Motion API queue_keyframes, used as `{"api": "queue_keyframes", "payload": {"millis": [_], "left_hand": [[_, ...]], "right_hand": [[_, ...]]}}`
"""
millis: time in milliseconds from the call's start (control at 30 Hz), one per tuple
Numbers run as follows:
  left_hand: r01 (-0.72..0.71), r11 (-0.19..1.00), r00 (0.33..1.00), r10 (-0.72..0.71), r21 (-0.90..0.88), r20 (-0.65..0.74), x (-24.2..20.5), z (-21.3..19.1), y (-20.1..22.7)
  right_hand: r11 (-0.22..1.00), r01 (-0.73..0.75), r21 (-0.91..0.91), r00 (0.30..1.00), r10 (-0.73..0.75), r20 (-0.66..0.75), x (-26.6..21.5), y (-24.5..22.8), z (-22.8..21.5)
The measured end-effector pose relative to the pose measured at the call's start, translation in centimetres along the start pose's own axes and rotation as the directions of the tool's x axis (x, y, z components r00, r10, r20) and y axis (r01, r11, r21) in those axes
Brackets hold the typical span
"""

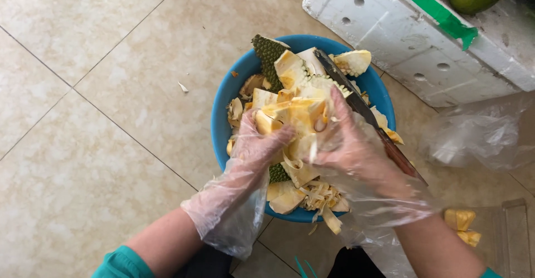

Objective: Extracting edible jackfruit bulbs from the fibrous core and placing them into a plastic bag

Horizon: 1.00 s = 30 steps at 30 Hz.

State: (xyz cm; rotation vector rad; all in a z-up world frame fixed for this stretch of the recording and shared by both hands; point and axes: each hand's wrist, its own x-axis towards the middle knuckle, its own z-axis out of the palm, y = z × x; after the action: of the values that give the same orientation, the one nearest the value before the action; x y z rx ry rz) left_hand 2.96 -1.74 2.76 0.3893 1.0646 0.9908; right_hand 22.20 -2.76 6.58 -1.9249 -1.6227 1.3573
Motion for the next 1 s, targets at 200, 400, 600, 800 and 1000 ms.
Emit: {"api": "queue_keyframes", "payload": {"millis": [200, 400, 600, 800, 1000], "left_hand": [[0.009, 0.999, 0.998, -0.011, 0.037, 0.065, -0.3, -0.2, -0.6], [0.116, 0.987, 0.982, -0.131, 0.112, 0.134, -1.0, 0.2, 1.6], [0.286, 0.958, 0.94, -0.277, -0.021, 0.197, 0.2, -0.3, 1.9], [0.609, 0.677, 0.757, -0.338, -0.414, 0.56, 3.2, -4.1, -3.7], [0.697, 0.677, 0.692, -0.547, -0.237, 0.471, 1.0, -4.4, -1.8]], "right_hand": [[0.915, 0.357, 0.191, 0.933, -0.337, -0.128, 0.3, 1.5, 1.0], [0.78, 0.281, 0.56, 0.96, -0.24, -0.146, -0.2, 1.8, 1.5], [0.527, 0.292, 0.798, 0.93, -0.352, -0.108, -0.5, 2.2, 0.8], [0.433, 0.145, 0.89, 0.926, -0.377, 0.032, 0.2, 4.3, -0.8], [0.312, -0.071, 0.947, 0.886, -0.416, 0.203, 0.8, 6.5, -1.8]]}}
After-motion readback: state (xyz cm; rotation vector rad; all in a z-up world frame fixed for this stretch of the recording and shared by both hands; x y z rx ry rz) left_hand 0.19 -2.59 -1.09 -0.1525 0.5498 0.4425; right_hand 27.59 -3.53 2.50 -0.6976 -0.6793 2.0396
